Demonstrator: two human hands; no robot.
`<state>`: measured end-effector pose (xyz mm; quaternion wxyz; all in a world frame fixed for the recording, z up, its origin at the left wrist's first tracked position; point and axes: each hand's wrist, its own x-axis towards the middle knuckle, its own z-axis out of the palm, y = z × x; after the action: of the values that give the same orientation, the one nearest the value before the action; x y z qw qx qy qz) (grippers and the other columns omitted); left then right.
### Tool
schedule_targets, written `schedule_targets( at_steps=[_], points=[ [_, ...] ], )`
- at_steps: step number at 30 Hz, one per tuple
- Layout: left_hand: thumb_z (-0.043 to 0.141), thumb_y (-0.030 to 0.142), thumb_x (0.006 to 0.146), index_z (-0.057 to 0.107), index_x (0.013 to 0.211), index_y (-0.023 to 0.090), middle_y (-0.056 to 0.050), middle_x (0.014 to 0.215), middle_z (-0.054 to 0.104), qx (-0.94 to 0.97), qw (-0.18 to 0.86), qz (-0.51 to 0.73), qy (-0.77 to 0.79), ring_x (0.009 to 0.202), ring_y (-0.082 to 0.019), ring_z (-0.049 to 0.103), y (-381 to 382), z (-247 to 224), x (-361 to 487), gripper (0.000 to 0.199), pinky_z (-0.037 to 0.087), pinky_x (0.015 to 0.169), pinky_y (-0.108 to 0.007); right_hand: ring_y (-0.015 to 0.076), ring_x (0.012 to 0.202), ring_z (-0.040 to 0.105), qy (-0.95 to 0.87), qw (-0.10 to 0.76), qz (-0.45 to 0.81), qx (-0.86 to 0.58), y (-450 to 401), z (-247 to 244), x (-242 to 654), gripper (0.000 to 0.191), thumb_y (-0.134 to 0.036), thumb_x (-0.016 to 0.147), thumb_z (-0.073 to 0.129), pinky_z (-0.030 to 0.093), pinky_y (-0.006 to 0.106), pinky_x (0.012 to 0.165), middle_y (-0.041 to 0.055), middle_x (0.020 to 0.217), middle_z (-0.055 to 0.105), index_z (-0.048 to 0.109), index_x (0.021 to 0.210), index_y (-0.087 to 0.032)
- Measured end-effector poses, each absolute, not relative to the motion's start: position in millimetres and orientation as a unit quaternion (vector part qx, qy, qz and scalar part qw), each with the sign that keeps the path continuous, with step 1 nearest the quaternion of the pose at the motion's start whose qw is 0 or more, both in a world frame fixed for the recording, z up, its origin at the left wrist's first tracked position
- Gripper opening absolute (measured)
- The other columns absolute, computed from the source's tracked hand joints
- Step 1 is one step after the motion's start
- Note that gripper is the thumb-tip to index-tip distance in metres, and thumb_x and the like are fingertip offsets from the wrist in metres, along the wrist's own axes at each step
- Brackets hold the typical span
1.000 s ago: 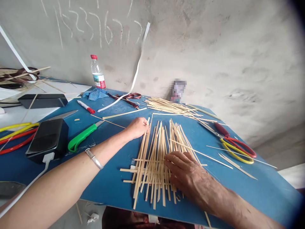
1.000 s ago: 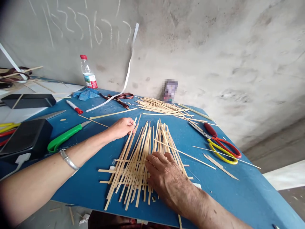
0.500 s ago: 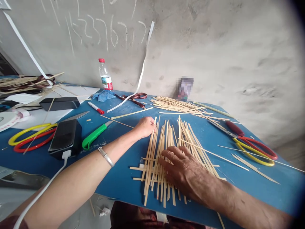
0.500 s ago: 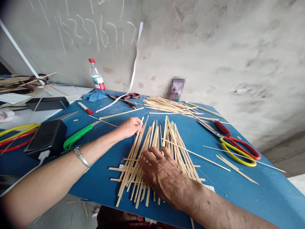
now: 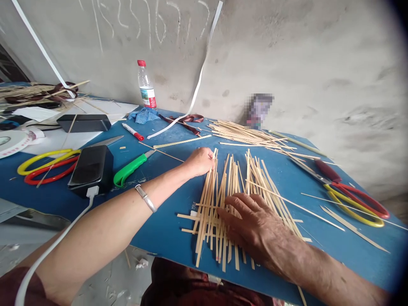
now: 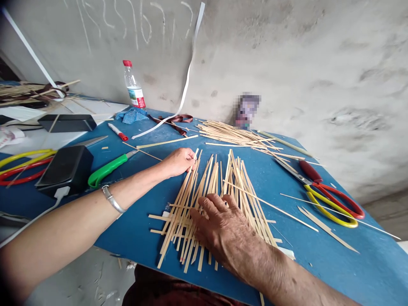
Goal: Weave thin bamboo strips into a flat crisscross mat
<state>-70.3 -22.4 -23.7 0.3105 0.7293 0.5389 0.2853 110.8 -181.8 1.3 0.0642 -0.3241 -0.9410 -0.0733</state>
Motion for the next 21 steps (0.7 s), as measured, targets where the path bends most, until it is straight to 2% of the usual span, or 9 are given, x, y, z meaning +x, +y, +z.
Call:
schedule_targets(
  at_steps=[7, 12, 21],
  points=[
    [0.058, 0.003, 0.073, 0.067, 0.075, 0.014, -0.002, 0.064, 0.071, 0.727, 0.305, 0.279, 0.548, 0.051, -0.012, 0.059, -22.4, -22.5, -70.0, 0.014, 0.041, 0.052, -0.021, 0.0271, 0.103, 0.055, -0.936, 0.076, -0.063, -0.337, -184.4, 1.8, 112.9, 0.025, -0.022, 0.098, 0.043, 0.047, 0.048, 0.087, 0.0126, 0.111, 0.061, 0.063, 0.113, -0.017],
    [0.059, 0.003, 0.073, 0.069, 0.077, 0.014, -0.003, 0.067, 0.073, 0.724, 0.307, 0.278, 0.551, 0.051, -0.012, 0.059, -22.9, -21.6, -69.3, 0.015, 0.042, 0.052, -0.021, 0.0317, 0.117, 0.050, -0.937, 0.087, -0.101, -0.321, -185.3, -2.9, 113.0, 0.033, -0.029, 0.100, 0.042, 0.045, 0.053, 0.092, 0.0146, 0.125, 0.058, 0.058, 0.129, -0.022],
    [0.059, 0.003, 0.073, 0.069, 0.076, 0.012, -0.003, 0.067, 0.072, 0.722, 0.310, 0.277, 0.553, 0.051, -0.012, 0.059, -25.4, -19.5, -68.8, 0.014, 0.041, 0.051, -0.021, 0.0302, 0.109, 0.054, -0.943, 0.074, -0.068, -0.316, -184.9, -3.1, 108.4, 0.030, -0.025, 0.100, 0.043, 0.046, 0.050, 0.089, 0.0137, 0.116, 0.063, 0.059, 0.123, -0.014]
  ],
)
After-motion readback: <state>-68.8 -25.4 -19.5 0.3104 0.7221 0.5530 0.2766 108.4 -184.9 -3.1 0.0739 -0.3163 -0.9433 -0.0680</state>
